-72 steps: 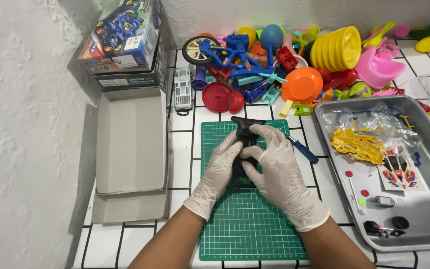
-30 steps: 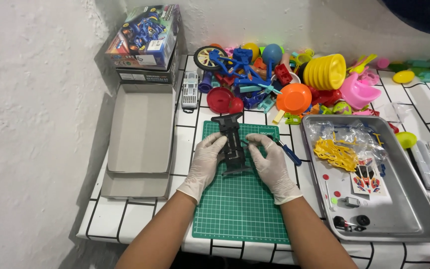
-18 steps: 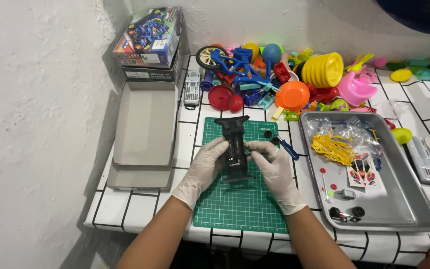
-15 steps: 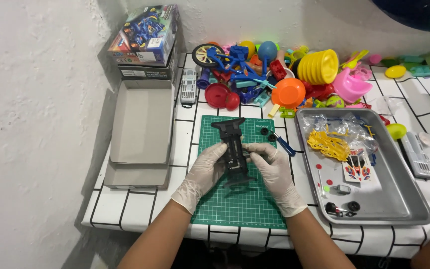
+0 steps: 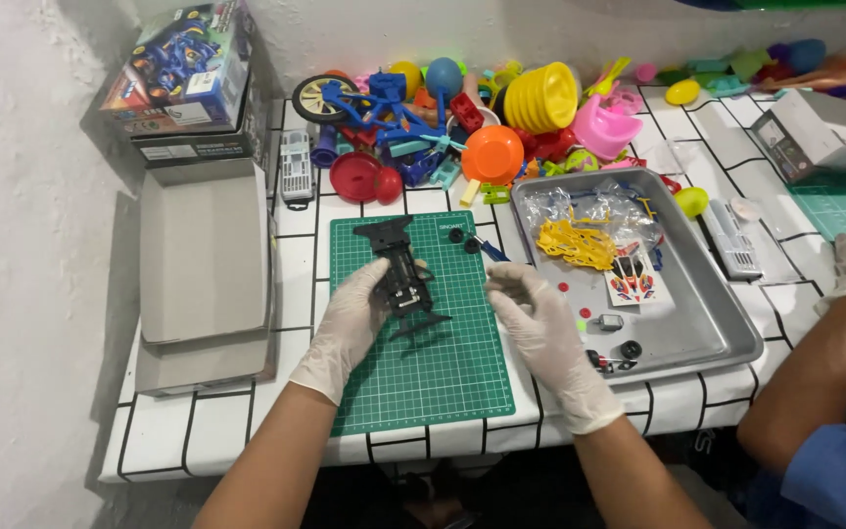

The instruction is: Assembling a toy car chassis by installing small internal components like gears and axles.

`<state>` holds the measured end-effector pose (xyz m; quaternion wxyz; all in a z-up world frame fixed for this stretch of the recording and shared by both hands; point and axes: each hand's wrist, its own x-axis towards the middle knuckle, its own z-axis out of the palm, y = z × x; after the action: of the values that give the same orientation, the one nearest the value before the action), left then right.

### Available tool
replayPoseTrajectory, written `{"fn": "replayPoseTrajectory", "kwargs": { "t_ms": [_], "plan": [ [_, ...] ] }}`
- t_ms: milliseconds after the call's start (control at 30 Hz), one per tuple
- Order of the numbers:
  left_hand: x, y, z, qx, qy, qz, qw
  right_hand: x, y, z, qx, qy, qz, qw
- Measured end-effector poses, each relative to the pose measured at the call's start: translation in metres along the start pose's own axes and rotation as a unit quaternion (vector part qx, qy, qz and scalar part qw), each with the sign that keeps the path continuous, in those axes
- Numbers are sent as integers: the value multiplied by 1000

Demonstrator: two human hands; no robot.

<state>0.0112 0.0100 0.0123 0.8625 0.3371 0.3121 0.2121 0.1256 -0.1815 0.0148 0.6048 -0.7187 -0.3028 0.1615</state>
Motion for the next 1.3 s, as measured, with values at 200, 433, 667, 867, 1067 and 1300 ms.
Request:
{"fn": "replayPoseTrajectory", "kwargs": {
  "t_ms": [200, 433, 667, 867, 1067, 1300],
  "plan": [
    [49, -6, -24, 5, -6, 56, 998, -5, 22, -107, -331, 19, 66, 941],
    [58, -10, -37, 10, -12, 60, 998, 2, 80, -141, -585, -53, 150, 795],
    [63, -14, -38, 23, -19, 63, 998, 20, 72, -123, -727, -153, 117, 659],
    [63, -15, -37, 22, -12, 53, 998, 21, 68, -123, -726, -161, 133, 656],
    [79, -22, -50, 74, -14, 52, 996, 15, 51, -137, -449, -75, 109, 884],
    [48, -3, -32, 129, -40, 55, 989, -4, 14, -125, -359, -28, 202, 911]
  ]
}}
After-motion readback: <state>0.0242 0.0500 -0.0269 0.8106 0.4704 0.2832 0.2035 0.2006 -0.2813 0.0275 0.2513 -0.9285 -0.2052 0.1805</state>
